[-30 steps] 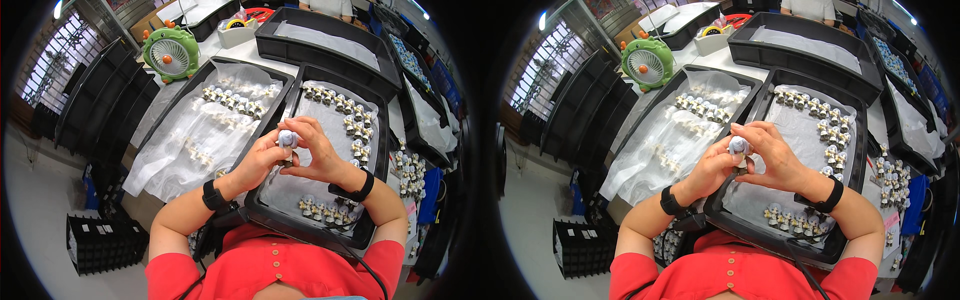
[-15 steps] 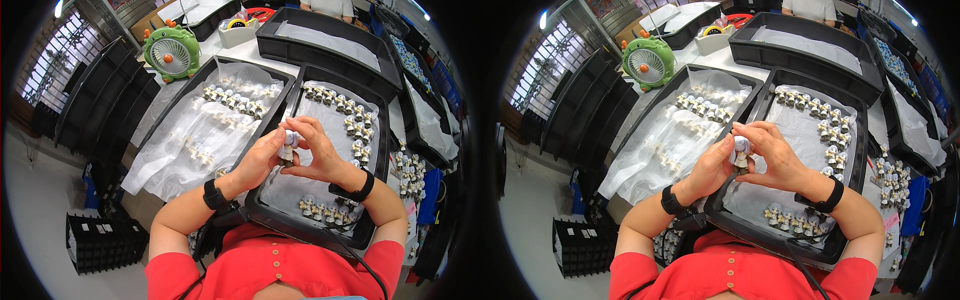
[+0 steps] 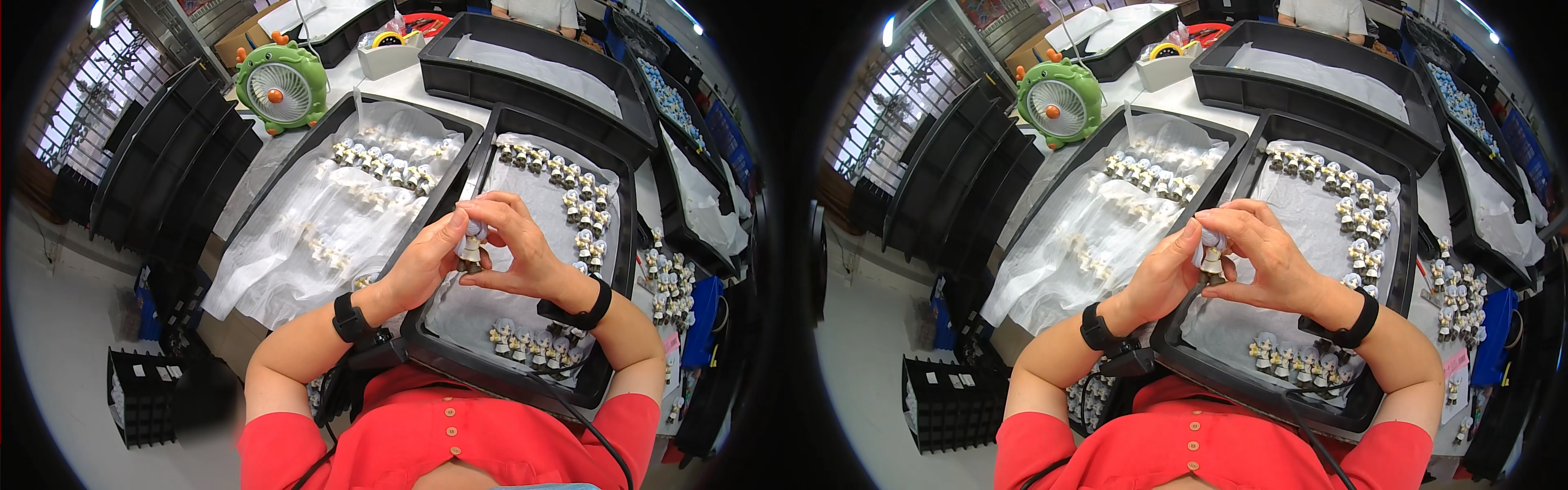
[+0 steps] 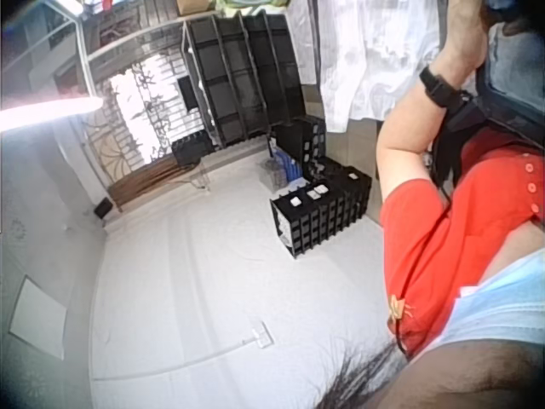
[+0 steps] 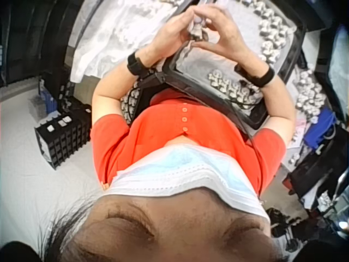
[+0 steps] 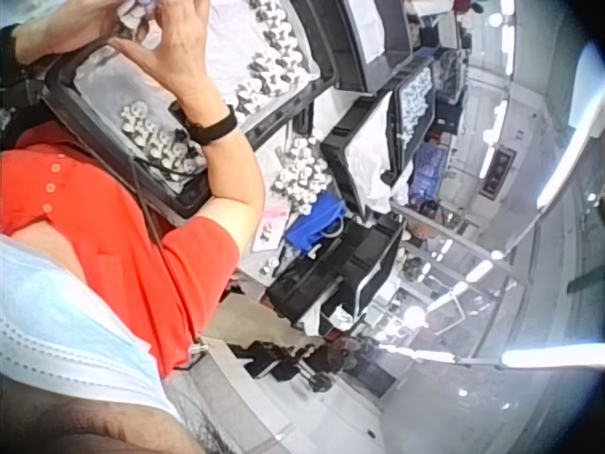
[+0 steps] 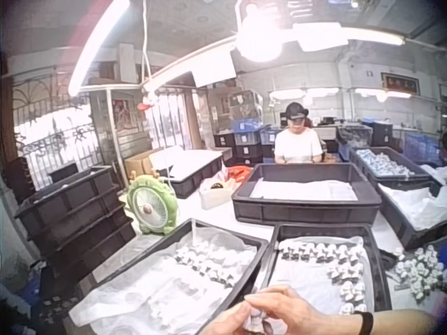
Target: The person picks up small figurines from a tray, inspects them, and uses a tool to adjust or clean parts of the figures. The person handles the figurines one at a time, placing them back into the tray after manipulation.
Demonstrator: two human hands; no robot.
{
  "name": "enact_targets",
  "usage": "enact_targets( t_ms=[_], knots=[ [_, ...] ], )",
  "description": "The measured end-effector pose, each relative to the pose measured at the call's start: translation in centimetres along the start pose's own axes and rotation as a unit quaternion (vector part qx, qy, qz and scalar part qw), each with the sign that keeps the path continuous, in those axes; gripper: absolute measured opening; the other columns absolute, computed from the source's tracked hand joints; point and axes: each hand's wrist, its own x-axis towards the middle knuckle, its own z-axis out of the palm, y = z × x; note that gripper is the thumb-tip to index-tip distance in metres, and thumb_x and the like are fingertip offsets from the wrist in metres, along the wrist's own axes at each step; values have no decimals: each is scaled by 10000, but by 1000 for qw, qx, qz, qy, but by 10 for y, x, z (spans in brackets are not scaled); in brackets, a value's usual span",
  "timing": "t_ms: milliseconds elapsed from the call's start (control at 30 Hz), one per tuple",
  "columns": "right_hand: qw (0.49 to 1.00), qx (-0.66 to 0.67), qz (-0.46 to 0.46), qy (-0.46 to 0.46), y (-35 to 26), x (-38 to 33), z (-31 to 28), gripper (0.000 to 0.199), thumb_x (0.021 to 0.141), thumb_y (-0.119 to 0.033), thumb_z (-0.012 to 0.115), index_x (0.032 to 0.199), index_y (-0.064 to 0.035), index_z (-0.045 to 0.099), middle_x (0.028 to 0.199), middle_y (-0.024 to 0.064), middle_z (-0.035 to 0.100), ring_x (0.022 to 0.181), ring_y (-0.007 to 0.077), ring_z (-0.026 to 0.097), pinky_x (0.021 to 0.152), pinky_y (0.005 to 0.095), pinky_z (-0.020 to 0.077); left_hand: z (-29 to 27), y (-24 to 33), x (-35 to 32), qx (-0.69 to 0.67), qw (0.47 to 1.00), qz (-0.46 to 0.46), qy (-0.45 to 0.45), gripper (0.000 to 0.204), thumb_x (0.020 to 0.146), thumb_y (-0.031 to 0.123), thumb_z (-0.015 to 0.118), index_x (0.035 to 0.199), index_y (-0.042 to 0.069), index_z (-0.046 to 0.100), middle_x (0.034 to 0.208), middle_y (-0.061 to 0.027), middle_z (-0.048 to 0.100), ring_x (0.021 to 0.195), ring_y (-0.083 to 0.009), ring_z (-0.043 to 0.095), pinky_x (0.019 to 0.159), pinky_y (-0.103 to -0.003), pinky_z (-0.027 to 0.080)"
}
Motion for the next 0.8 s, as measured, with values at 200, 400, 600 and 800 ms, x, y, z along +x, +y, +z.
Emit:
enact_targets(
  t_ms=[200, 400, 600, 800],
  knots=[
    [1000, 7, 7, 21, -2, 1, -2, 783, 581, -181, 836, 1262, -67, 466, 1222, 74, 512, 1104, 276, 451, 824, 333, 498, -1, 2, -1, 15, 1000, -5, -27, 535, 965, 481, 316, 1255, 42, 416, 1094, -96, 531, 849, -118, 537, 730, -266, 467],
    [999, -6, -5, 34, -1, 1, -3, 774, 582, -200, 839, 1251, -53, 478, 1203, 80, 527, 1080, 284, 468, 889, 352, 436, -2, 0, -1, 15, 999, 0, -29, 515, 968, 460, 332, 1258, 41, 407, 1100, -98, 533, 849, -112, 544, 737, -264, 468],
    [1000, -1, 1, 25, 0, 2, -3, 783, 595, -207, 832, 1266, -54, 459, 1210, 90, 517, 1077, 290, 470, 886, 362, 437, -1, 1, -1, -7, 1000, -7, -12, 487, 970, 441, 346, 1241, 43, 420, 1094, -92, 537, 837, -106, 546, 726, -257, 470],
    [999, -4, 23, 35, 1, 3, -7, 709, 650, -165, 793, 1264, -56, 456, 1189, 115, 526, 1078, 298, 480, 913, 389, 402, -5, 3, 1, -64, 996, -51, 45, 470, 962, 438, 369, 1220, 53, 448, 1098, -109, 548, 903, -159, 561, 742, -284, 476]
  ],
)
